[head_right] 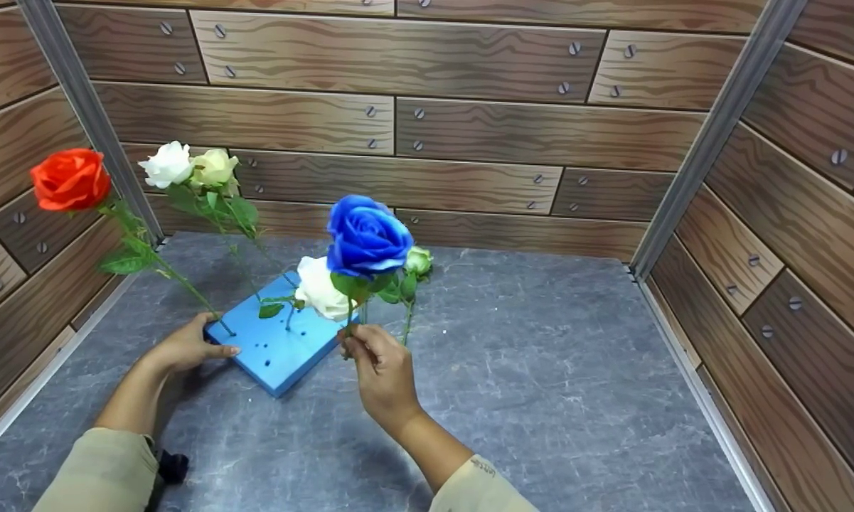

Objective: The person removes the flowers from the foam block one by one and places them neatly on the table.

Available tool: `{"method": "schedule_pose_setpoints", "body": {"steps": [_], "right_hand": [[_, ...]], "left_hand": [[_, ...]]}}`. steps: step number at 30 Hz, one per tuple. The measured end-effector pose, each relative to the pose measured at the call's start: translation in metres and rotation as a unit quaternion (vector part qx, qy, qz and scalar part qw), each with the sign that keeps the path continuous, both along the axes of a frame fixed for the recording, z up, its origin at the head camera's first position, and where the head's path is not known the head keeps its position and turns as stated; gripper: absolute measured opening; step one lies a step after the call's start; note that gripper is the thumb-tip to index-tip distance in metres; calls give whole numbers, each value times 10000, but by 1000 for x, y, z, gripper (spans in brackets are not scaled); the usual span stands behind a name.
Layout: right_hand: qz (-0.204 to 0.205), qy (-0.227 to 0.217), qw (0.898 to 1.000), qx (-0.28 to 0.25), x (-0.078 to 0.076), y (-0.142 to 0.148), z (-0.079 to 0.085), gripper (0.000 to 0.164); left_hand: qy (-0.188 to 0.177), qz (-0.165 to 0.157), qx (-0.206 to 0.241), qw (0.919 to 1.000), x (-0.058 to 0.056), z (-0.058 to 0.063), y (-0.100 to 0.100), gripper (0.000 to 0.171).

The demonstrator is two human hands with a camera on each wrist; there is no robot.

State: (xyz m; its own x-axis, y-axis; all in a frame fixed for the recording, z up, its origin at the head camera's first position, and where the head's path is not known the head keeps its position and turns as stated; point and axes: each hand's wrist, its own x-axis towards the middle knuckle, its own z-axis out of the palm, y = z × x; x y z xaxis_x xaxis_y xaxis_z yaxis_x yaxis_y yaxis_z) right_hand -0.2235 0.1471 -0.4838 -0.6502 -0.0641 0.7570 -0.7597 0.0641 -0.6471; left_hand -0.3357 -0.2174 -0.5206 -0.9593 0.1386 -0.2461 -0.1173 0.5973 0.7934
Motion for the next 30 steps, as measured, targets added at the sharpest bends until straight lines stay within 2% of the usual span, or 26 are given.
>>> {"method": "schedule_pose_setpoints", "body": {"steps": [15, 23, 30], "right_hand": [[-393, -459, 9982, -40, -6, 20, -2, 15], [-477, -1151, 9921, -136, -9, 33, -3, 17], [-667, -1848, 9799, -340, -14, 44, -4, 19]], "left_hand": [[-7, 1, 5, 10000, 2, 2, 0, 106], [23, 29, 3, 10000, 2, 0, 0, 106], [22, 33, -9, 10000, 0, 0, 0, 107]]}}
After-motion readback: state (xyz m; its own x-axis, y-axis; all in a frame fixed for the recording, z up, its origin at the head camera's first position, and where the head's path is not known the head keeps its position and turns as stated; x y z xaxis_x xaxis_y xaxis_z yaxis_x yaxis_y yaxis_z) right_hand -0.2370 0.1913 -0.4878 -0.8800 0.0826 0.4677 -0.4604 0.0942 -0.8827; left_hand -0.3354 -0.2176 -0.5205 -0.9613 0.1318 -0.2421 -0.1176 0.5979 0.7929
